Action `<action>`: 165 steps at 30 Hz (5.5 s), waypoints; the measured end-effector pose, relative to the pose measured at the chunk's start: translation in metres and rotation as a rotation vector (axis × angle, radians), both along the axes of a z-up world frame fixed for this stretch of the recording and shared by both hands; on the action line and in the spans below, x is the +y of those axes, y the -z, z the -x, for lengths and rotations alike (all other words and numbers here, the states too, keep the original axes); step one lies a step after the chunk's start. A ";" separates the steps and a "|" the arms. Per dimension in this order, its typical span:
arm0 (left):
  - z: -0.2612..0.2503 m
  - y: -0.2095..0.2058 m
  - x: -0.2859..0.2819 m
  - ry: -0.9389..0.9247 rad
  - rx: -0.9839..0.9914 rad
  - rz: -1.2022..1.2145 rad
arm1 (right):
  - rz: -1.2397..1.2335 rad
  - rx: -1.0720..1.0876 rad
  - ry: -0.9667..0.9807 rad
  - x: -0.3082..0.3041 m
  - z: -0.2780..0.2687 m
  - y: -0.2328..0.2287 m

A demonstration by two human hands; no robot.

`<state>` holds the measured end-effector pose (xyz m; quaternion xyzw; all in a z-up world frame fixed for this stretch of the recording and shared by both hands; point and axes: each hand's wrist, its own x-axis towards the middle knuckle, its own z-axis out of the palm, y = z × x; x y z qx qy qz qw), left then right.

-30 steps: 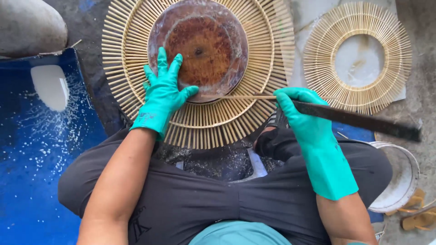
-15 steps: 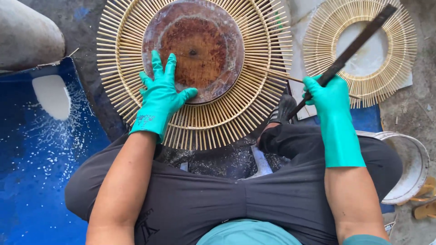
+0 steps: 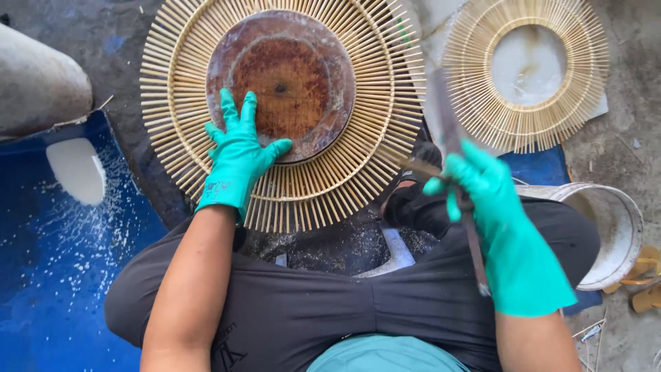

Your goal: Assembling a circular decorative frame made of bamboo or wooden spokes.

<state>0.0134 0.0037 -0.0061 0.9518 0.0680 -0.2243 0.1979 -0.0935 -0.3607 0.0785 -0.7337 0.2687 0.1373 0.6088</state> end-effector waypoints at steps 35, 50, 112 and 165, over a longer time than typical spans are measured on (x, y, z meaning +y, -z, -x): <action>-0.007 0.013 0.008 -0.013 0.001 0.067 | -0.310 0.120 -0.060 0.024 0.025 0.055; -0.001 0.013 0.008 -0.011 -0.044 0.066 | -0.246 0.146 -0.030 0.035 0.037 0.050; 0.006 0.007 0.004 0.040 -0.076 -0.043 | 0.268 -0.025 0.091 -0.045 -0.079 0.115; 0.000 0.047 0.027 0.122 -0.259 -0.027 | 0.365 0.018 -0.104 -0.044 -0.089 0.114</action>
